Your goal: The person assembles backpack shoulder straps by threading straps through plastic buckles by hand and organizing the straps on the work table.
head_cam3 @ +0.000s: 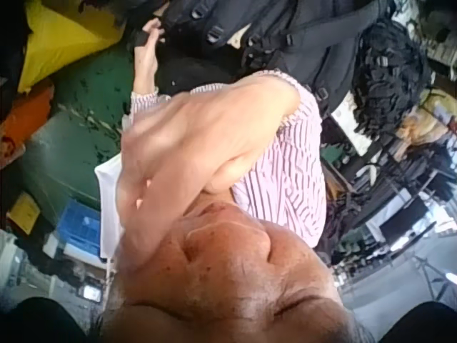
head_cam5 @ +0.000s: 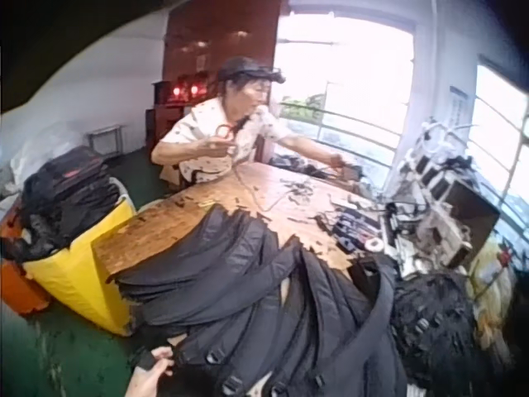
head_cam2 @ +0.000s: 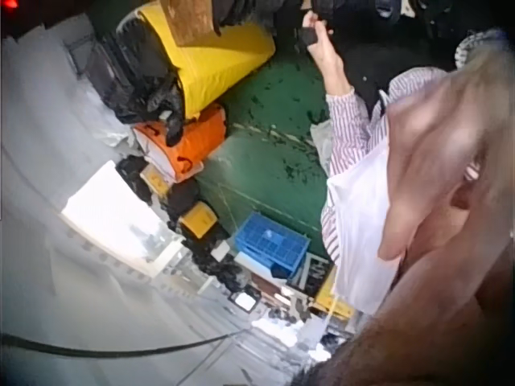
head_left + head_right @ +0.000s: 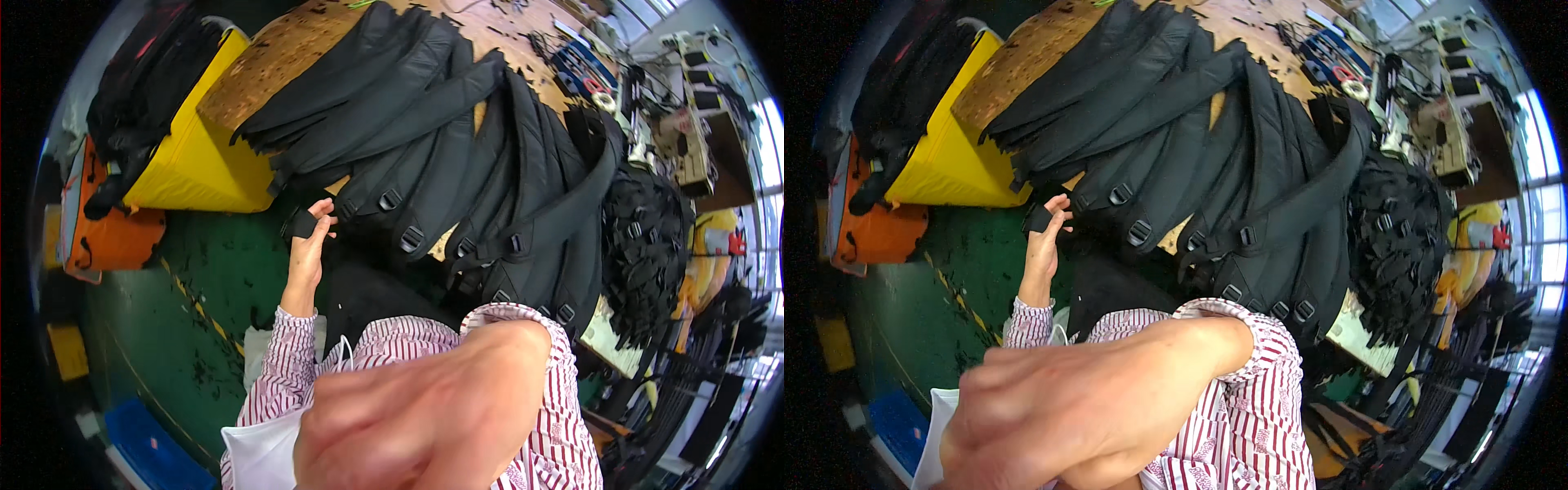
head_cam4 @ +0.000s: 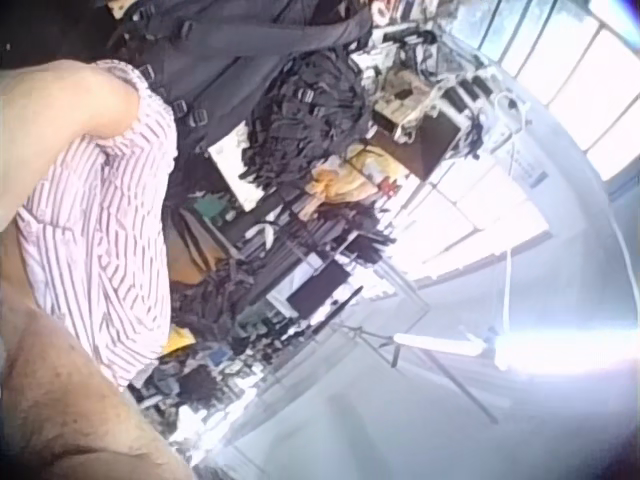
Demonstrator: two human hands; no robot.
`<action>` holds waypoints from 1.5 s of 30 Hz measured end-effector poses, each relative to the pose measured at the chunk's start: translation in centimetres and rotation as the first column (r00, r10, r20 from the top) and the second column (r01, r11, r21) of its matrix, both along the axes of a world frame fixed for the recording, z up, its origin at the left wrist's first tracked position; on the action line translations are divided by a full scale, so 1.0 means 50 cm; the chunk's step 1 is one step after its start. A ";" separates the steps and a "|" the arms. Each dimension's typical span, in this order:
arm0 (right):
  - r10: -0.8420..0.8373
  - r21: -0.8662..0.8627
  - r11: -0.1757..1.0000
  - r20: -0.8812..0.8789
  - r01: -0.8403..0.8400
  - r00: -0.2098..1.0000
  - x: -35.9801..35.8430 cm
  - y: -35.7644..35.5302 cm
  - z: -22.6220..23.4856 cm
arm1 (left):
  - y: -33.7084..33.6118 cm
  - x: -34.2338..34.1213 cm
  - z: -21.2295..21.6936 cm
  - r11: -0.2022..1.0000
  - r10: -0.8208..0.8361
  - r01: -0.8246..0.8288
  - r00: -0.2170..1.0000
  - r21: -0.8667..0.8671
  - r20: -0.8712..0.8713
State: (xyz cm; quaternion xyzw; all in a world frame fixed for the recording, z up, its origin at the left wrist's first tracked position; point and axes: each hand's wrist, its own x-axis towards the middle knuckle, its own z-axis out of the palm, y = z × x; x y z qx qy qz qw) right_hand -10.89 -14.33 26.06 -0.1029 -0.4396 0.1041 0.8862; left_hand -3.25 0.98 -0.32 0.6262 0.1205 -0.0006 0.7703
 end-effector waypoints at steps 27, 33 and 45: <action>-0.207 -0.908 -0.250 0.389 0.336 0.898 -0.073 -0.247 -0.471 | -0.122 0.011 0.028 0.971 -0.238 0.234 0.969 0.055 0.071; -0.360 -0.939 -0.300 0.274 0.167 0.892 -0.112 -0.279 -0.662 | -0.127 0.006 0.010 0.962 -0.267 0.260 0.960 0.083 0.080; -0.330 -0.852 -0.500 0.354 0.157 0.875 -0.148 -0.313 -0.769 | -0.114 0.009 -0.007 0.962 -0.274 0.272 0.954 0.034 0.119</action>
